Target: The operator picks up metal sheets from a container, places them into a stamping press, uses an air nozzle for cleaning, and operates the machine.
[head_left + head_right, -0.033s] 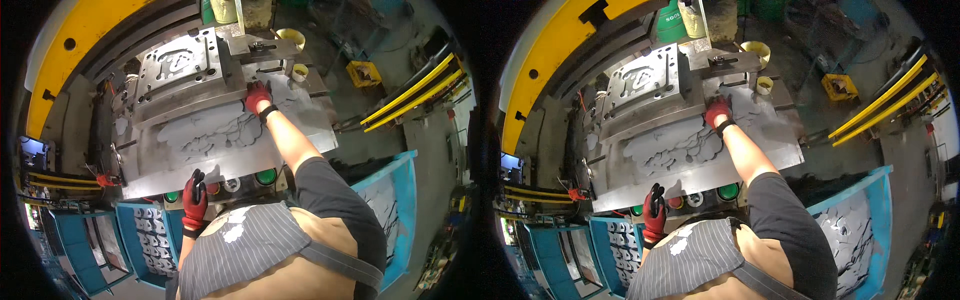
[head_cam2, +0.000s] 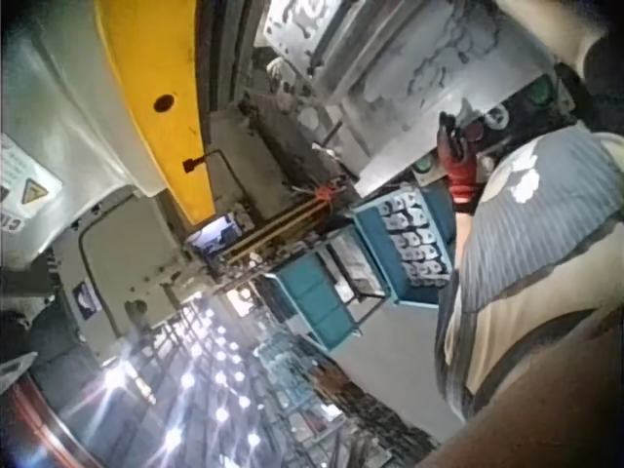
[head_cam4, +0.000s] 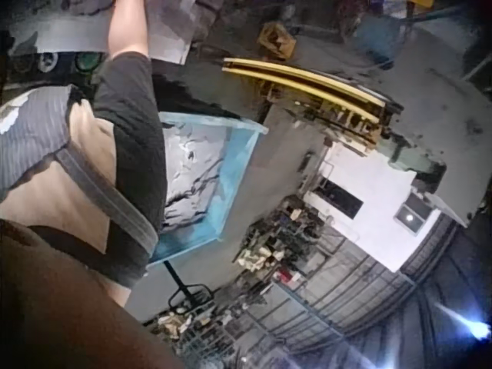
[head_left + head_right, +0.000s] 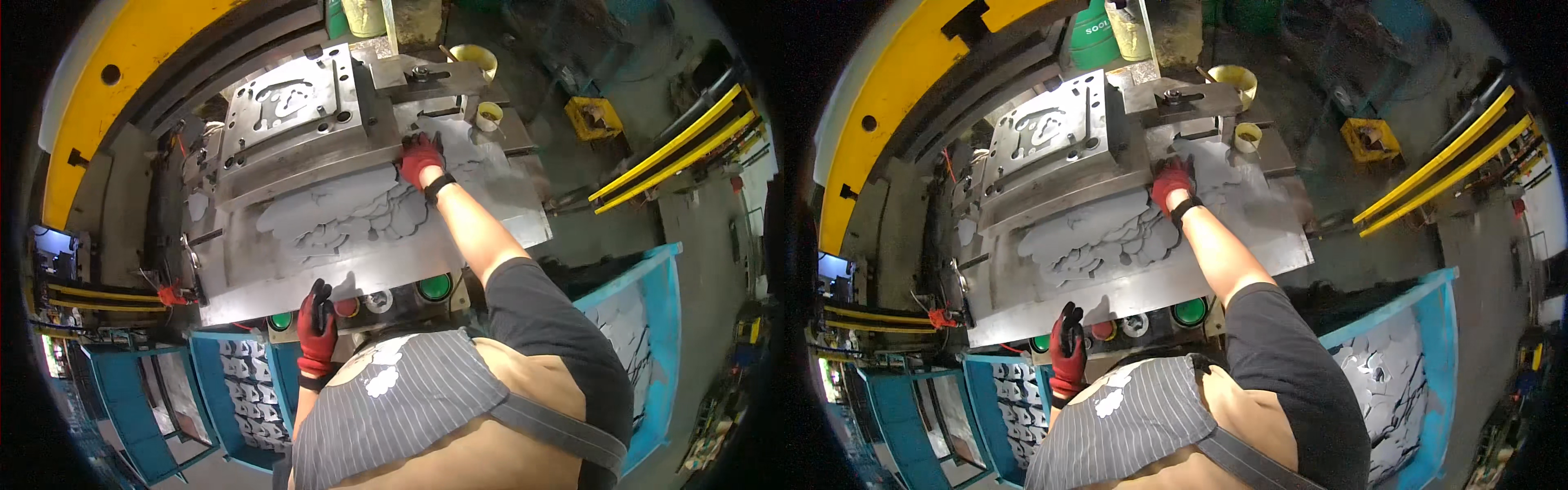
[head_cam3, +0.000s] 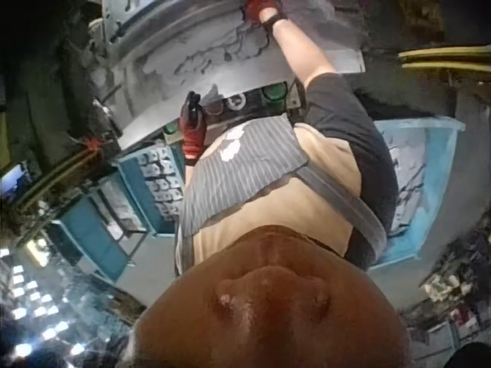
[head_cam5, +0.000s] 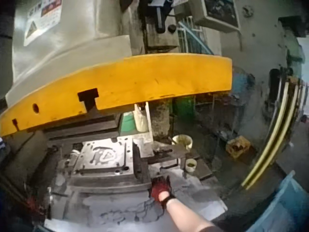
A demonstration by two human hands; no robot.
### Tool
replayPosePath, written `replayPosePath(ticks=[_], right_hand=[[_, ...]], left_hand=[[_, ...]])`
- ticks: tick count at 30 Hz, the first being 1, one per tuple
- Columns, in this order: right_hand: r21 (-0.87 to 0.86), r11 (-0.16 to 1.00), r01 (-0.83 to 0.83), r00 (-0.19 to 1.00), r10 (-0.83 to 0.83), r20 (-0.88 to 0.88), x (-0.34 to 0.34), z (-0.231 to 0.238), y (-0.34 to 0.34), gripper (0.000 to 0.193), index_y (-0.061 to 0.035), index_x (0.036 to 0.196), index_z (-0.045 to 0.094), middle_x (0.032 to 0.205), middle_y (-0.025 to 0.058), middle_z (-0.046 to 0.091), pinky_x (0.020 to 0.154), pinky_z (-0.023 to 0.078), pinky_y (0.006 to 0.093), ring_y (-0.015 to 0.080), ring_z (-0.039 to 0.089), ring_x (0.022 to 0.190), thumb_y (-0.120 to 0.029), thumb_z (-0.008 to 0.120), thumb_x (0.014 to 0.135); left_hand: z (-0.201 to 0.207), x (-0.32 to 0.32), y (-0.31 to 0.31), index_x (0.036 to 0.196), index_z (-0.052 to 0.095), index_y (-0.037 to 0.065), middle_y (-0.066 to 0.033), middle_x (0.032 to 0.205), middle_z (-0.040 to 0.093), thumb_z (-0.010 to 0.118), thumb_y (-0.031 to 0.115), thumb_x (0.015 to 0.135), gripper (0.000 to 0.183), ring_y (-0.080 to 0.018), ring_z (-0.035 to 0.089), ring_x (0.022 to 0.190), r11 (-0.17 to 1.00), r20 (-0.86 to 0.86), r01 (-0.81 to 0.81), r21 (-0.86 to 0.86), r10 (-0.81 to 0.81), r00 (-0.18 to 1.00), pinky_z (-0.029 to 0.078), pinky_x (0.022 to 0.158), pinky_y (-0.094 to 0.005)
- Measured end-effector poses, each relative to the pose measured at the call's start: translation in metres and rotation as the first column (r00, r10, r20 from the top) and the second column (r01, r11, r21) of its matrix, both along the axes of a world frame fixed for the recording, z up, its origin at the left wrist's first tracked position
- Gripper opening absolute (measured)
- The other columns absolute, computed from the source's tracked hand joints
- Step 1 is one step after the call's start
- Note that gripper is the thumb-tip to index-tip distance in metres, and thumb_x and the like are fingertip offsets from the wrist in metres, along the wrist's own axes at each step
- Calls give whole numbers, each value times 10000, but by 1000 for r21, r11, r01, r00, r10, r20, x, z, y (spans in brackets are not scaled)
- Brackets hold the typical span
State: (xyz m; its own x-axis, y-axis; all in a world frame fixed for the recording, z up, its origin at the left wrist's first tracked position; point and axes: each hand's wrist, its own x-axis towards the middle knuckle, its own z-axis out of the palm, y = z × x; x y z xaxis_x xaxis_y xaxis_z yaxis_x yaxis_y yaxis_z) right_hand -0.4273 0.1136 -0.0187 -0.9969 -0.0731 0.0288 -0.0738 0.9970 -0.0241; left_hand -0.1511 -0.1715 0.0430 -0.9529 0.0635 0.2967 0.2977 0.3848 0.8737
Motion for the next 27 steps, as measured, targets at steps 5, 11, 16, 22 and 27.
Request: replayPosePath(ticks=[5, 11, 16, 22, 27], right_hand=[[-93, 990, -105, 991, 96, -97, 73, 22, 11, 473, -130, 1205, 461, 1287, 91, 407, 1016, 146, 547, 337, 284, 1230, -297, 503, 765], [-375, 927, 4, 957, -112, -268, 148, 28, 53, 517, -78, 1222, 422, 1311, 159, 356, 1014, 204, 470, 349, 281, 1235, -249, 564, 755], [-969, 183, 168, 815, -578, 32, 181, -26, 70, 651, 5, 1251, 331, 1260, 225, 382, 954, 323, 359, 362, 365, 1171, -323, 613, 765], [-921, 89, 380, 728, -643, 238, 143, -5, 90, 961, 124, 1264, 243, 1309, 263, 321, 980, 302, 344, 315, 348, 1210, -442, 707, 641], [-745, 338, 575, 743, -598, 301, 114, 3, 89, 951, 121, 1189, 361, 1199, 262, 440, 903, 401, 378, 337, 432, 1132, -463, 754, 550]], left_hand=[[-20, 16, -17, 1221, 426, -10, -145, 1129, 530, 450, -50, 780, 444, -218, 527, 1043, 1000, 101, -30, -7, 31, 994, 411, 856, -292], [-6, -3, 1, 1202, 442, -8, -149, 1122, 536, 472, -55, 775, 430, -233, 542, 1016, 998, 43, 47, -50, -45, 998, 410, 855, -295], [6, -20, 21, 1195, 446, -8, -146, 1104, 550, 483, -56, 777, 422, -238, 556, 990, 988, 1, 137, -77, -138, 990, 404, 858, -300], [2, -28, 30, 1180, 465, 11, -149, 1076, 560, 518, -47, 759, 428, -246, 545, 993, 980, -47, 181, -82, -186, 982, 410, 837, -297], [-32, -24, 16, 1180, 458, 13, -154, 1109, 539, 563, -26, 732, 462, -270, 534, 999, 981, -12, 183, -72, -184, 983, 404, 857, -324]])
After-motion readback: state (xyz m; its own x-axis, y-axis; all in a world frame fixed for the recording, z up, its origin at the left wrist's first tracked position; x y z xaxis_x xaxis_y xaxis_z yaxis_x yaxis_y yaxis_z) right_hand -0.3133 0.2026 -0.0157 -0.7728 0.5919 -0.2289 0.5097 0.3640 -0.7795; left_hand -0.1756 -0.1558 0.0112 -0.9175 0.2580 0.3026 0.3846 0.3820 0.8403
